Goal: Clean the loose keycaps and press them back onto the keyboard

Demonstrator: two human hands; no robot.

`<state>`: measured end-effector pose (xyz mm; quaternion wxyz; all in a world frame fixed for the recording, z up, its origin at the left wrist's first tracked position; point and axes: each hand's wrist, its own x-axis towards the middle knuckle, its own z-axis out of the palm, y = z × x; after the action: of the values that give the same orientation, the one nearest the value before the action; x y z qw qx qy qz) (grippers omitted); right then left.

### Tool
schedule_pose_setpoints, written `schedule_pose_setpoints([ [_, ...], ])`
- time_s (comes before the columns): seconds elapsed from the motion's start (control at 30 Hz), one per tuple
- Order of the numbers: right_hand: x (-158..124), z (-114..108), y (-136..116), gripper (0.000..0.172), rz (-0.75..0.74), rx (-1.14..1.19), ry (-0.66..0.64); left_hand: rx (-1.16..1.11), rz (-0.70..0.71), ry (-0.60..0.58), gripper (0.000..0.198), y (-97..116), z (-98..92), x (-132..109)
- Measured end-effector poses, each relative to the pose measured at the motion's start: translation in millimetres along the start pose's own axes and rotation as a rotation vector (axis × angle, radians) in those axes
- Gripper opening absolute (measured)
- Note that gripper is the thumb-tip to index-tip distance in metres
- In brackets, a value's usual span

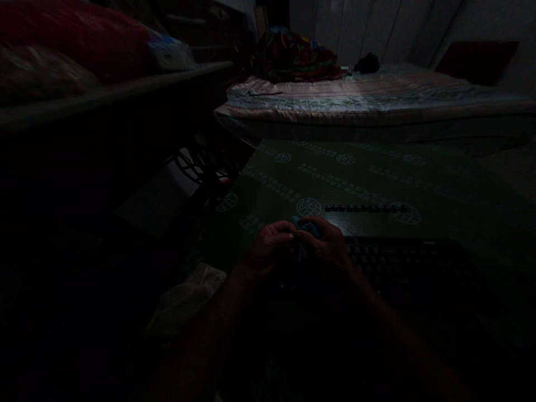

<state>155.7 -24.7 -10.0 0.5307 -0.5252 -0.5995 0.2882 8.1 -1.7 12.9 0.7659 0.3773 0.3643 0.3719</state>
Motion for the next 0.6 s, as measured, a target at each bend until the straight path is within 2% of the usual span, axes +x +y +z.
schedule_pose_setpoints([
  [0.17,0,0,2,0.032,0.02,0.022,0.017,-0.045,-0.008,0.013,0.017,2,0.5,-2],
  [0.3,1,0,0,0.032,0.212,0.124,0.022,-0.097,-0.009,-0.01,0.019,3,0.0,-2],
  [0.43,4,-2,-1,0.04,0.405,0.318,0.076,-0.089,-0.004,-0.001,0.019,3,0.7,-2],
  [0.53,6,-6,-6,0.043,0.472,0.5,0.06,-0.072,-0.011,0.001,0.019,2,1.7,-2],
  [0.6,7,-10,-11,0.039,0.469,0.569,0.001,-0.054,-0.01,0.003,0.019,2,1.8,-1],
])
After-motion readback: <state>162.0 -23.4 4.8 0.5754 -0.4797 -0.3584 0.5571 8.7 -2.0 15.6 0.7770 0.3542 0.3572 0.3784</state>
